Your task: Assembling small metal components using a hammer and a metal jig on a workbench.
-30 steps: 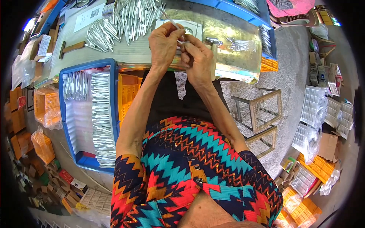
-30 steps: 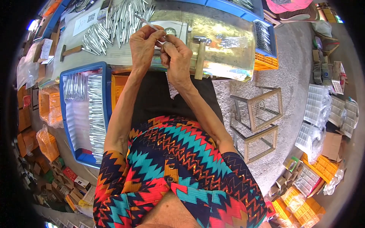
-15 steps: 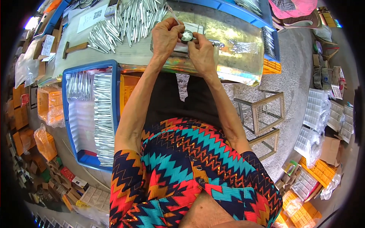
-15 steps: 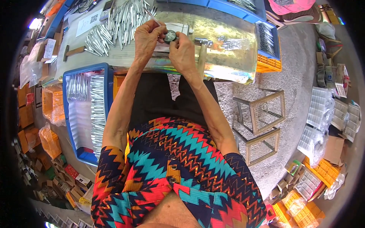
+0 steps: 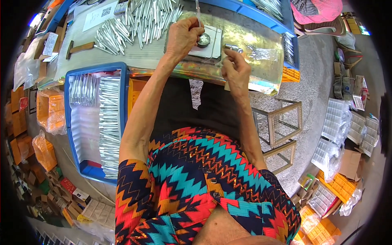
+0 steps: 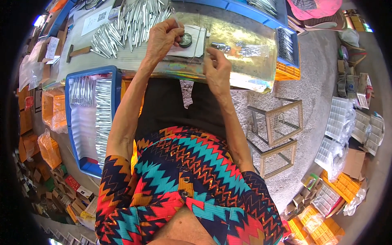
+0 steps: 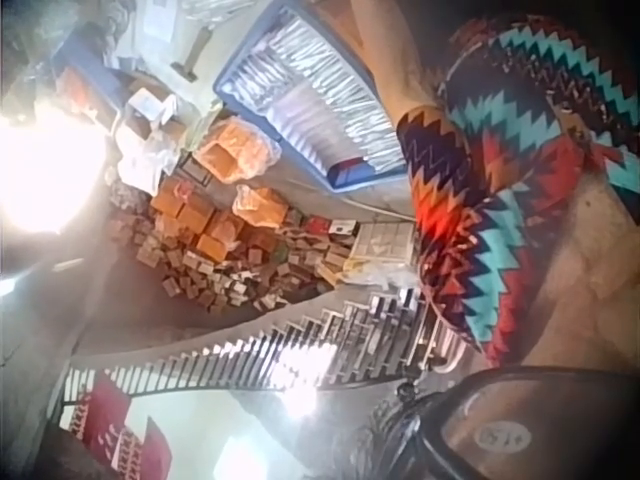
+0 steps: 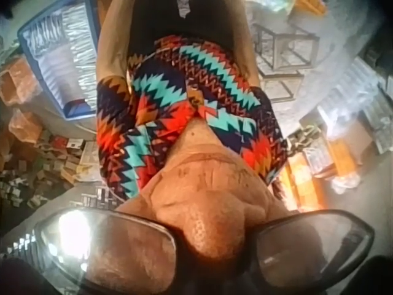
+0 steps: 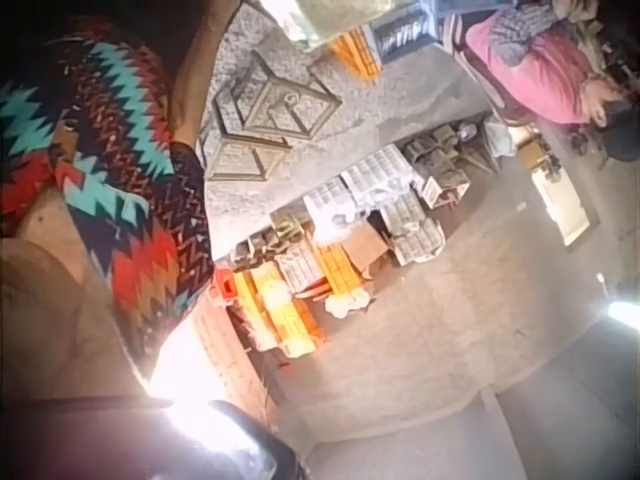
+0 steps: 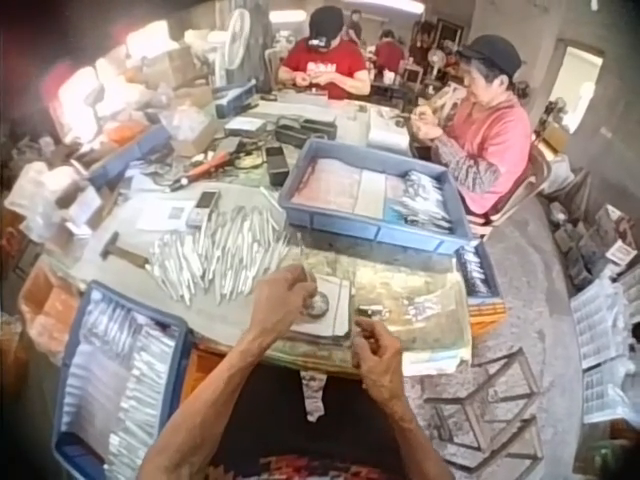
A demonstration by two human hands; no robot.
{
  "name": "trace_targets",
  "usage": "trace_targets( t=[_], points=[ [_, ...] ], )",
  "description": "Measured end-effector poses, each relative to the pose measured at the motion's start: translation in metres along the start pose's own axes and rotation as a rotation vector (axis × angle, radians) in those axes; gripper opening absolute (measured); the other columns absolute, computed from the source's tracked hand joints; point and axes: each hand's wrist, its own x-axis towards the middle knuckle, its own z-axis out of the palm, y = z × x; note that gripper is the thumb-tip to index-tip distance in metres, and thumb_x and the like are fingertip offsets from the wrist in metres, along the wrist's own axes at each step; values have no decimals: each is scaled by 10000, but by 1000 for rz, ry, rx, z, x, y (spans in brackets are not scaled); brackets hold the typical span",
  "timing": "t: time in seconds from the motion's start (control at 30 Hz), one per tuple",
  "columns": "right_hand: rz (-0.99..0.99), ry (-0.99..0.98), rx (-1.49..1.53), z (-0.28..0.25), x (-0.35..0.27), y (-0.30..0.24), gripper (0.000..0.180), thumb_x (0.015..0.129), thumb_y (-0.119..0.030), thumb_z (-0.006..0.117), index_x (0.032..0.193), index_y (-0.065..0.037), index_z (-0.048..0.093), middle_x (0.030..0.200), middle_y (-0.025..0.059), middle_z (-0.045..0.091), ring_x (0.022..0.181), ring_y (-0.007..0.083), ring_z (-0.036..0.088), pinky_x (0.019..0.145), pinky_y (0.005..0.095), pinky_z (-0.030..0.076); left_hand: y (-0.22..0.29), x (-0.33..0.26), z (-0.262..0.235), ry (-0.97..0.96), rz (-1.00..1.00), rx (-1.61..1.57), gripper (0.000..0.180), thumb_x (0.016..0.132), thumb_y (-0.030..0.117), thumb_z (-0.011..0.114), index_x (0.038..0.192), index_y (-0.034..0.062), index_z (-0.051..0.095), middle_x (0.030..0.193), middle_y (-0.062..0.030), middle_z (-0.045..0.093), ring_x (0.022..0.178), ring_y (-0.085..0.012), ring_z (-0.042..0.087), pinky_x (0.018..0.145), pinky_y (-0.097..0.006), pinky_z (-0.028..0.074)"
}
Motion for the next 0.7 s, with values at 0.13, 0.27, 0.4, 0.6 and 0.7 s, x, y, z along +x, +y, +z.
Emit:
trace_targets(
  t=[0.13, 0.27, 0.4, 0.6, 0.7],
  points=[
    [10, 54, -26, -31, -6, 13, 237, 799, -39, 502, 1008, 70, 515, 714, 20, 501, 536, 52, 459, 455, 189, 368, -1, 2, -2, -36, 58, 140, 88, 776, 59, 564, 812, -11, 603, 624, -21, 565, 536, -57, 511, 445, -195, 443],
    [66, 108, -22, -38, -7, 22, 231, 802, -25, 509, 1008, 77, 517, 705, 18, 500, 500, 38, 420, 414, 185, 314, -6, 3, 0, -17, 147, 156, 96, 767, 54, 575, 830, -9, 611, 617, -19, 565, 523, -53, 505, 439, -197, 442],
    [88, 76, -17, -30, -8, 25, 243, 799, -43, 510, 1007, 85, 511, 714, 26, 508, 512, 44, 434, 438, 186, 341, -8, 1, 0, -5, 176, 160, 95, 766, 45, 576, 836, -6, 614, 622, -18, 569, 523, -48, 503, 441, -195, 446],
    [137, -12, -23, -23, -5, 43, 226, 796, -54, 502, 983, 70, 526, 721, 41, 538, 542, 61, 459, 466, 205, 374, -10, -5, 5, 47, 186, 69, 55, 766, 20, 573, 809, -6, 595, 603, -13, 553, 491, -40, 476, 429, -183, 393],
    [44, 9, -163, -9, 2, 27, 220, 818, -68, 506, 991, 66, 531, 696, 20, 526, 544, 45, 442, 464, 185, 352, -11, -3, 2, -2, 175, 17, 39, 764, 11, 572, 797, -8, 582, 592, -7, 540, 477, -41, 462, 428, -185, 372]
  ],
)
